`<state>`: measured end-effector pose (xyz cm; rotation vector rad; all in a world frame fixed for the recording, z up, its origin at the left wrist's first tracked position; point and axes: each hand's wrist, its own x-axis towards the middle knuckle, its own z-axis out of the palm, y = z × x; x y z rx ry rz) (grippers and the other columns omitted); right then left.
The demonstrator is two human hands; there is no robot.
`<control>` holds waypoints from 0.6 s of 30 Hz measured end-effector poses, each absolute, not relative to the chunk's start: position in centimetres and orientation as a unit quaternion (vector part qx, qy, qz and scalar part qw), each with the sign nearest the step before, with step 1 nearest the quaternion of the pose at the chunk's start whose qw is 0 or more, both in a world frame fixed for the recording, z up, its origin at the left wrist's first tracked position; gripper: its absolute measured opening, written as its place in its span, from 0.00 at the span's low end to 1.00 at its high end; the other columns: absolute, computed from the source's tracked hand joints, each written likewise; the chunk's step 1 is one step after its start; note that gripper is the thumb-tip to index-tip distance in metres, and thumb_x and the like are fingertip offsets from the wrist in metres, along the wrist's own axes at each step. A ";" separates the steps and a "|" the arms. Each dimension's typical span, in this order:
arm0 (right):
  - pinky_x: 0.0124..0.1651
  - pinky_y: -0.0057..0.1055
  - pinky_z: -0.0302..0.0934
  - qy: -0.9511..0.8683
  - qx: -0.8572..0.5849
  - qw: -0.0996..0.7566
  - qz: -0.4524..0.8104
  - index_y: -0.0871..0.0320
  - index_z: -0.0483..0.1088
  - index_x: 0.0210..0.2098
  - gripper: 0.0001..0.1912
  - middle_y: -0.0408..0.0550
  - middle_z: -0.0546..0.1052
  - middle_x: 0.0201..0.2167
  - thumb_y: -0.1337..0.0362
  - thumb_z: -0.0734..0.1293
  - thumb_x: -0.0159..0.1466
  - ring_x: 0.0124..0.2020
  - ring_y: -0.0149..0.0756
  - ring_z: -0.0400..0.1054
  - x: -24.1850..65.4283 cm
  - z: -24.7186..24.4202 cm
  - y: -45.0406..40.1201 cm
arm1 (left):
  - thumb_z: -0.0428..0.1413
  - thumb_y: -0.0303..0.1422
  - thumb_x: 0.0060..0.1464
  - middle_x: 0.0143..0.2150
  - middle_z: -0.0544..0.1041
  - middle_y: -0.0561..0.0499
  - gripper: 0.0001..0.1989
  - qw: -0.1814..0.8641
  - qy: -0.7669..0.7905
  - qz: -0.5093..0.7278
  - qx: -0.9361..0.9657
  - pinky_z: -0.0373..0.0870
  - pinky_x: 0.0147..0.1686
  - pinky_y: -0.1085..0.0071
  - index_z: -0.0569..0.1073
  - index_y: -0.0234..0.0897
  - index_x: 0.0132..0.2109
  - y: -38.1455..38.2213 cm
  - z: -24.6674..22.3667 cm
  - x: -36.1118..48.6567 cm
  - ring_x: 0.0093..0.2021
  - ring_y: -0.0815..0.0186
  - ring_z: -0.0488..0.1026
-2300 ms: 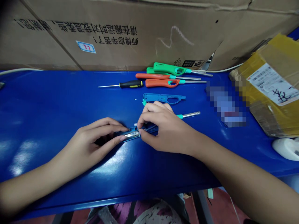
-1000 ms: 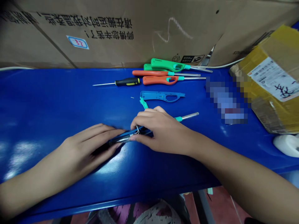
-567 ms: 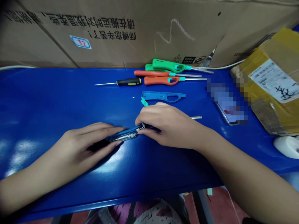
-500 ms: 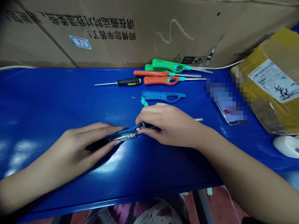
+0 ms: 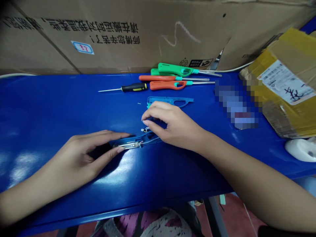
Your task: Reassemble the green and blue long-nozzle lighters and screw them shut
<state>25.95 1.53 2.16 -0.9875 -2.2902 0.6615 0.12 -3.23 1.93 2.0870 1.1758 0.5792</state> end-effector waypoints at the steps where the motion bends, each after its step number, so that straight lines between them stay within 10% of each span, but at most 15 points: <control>1: 0.52 0.37 0.65 -0.860 -0.355 0.276 0.242 0.55 0.74 0.43 0.06 0.49 0.76 0.43 0.65 0.64 0.70 0.46 0.38 0.71 25.9 2.3 1.4 | 0.57 0.37 0.64 0.52 0.82 0.48 0.16 0.338 0.452 0.222 0.795 0.79 0.28 0.74 0.78 0.45 0.57 -3.2 1.9 0.1 0.44 0.60 0.82; 18: 0.48 0.39 0.51 -0.910 -0.330 0.124 0.220 0.54 0.75 0.43 0.09 0.44 0.78 0.38 0.57 0.70 0.66 0.43 0.39 0.66 26.4 4.6 -0.2 | 0.58 0.37 0.62 0.44 0.84 0.50 0.15 0.436 0.486 0.216 0.726 0.80 0.34 0.68 0.79 0.45 0.54 -2.9 2.1 0.6 0.39 0.60 0.82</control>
